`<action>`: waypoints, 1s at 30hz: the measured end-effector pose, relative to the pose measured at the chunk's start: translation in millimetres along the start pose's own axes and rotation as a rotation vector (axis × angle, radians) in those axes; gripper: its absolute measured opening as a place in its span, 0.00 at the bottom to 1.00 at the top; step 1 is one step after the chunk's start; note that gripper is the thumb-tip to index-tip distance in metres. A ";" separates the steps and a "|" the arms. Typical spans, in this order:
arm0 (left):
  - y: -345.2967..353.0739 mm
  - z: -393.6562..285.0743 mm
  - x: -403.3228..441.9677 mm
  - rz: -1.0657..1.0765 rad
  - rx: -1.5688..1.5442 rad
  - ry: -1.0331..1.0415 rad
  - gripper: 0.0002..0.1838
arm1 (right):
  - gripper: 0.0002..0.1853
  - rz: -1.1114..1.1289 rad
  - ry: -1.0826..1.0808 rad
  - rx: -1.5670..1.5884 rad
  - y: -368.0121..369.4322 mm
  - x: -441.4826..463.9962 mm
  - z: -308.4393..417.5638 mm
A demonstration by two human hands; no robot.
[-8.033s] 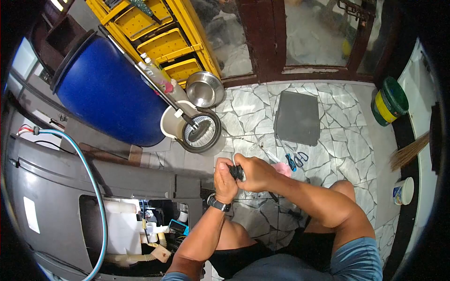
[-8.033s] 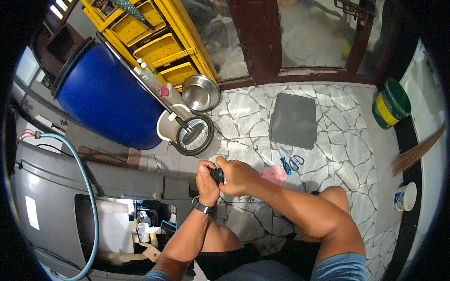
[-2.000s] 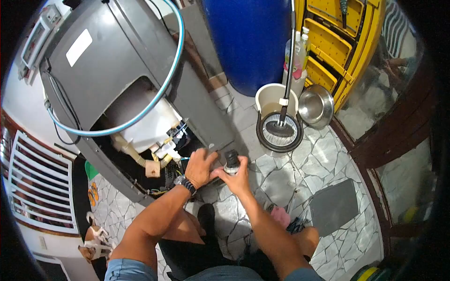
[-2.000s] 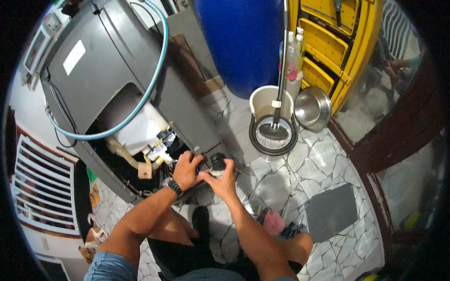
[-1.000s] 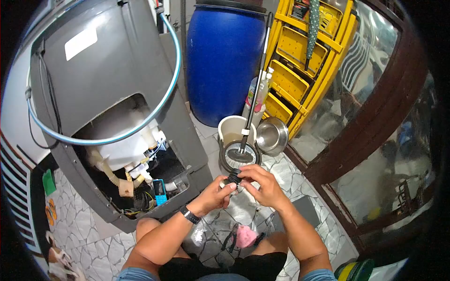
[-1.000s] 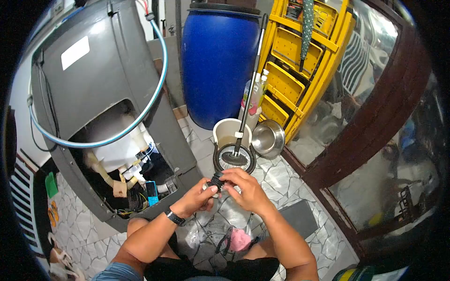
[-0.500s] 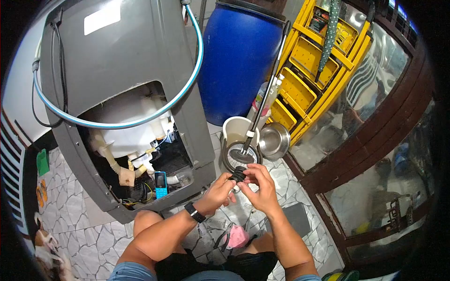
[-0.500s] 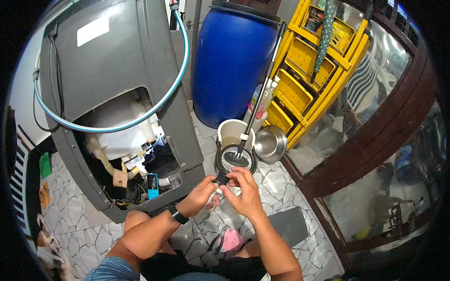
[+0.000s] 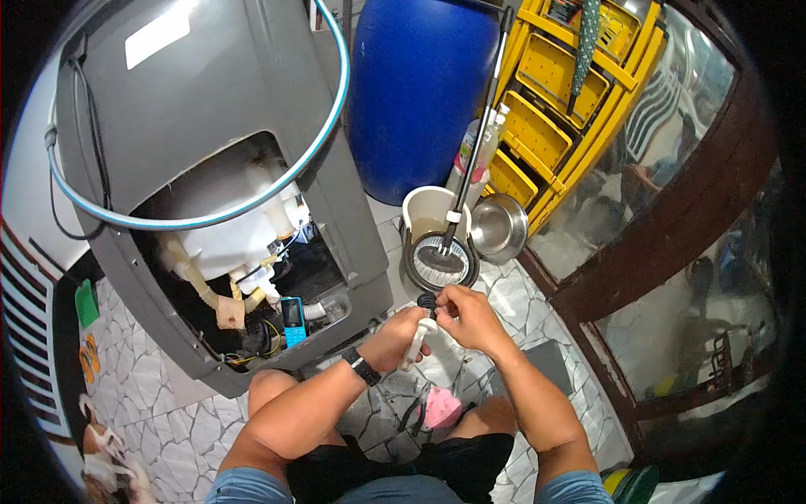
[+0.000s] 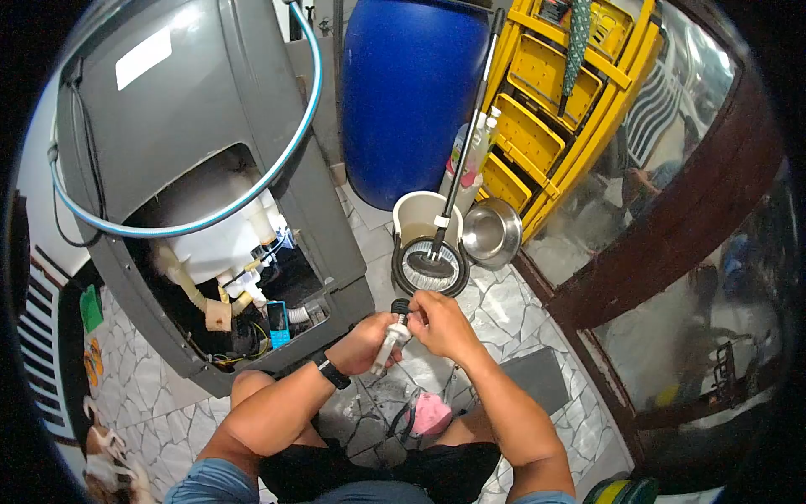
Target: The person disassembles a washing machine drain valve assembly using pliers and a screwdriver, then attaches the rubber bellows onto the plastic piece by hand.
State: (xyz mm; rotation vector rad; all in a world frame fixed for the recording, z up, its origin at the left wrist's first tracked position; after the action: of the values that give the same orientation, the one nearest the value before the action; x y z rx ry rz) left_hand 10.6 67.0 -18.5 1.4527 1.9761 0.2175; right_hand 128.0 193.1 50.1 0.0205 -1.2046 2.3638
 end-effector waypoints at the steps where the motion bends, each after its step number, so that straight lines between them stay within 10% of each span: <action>1: 0.5 -1.5 0.0 0.002 0.010 -0.007 0.20 | 0.09 0.018 0.007 0.005 0.5 0.8 -4.0; 30: -0.2 17.2 5.1 0.091 -0.089 -0.141 0.21 | 0.10 -0.116 0.369 0.391 38.2 -35.1 -40.8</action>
State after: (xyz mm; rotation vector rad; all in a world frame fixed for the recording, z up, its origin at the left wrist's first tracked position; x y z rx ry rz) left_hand 19.9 67.4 -33.9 1.4610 1.7688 0.2334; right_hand 150.9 191.0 -11.7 -0.2019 -0.5484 2.3308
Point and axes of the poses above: each hand's wrist, its own x-axis towards the middle knuckle, its own y-axis out of the palm, z = x × y, the point moved 2 cm from there along x, towards the middle knuckle, and after that the axes turned 3 degrees about -x, right-handed, at the moved point
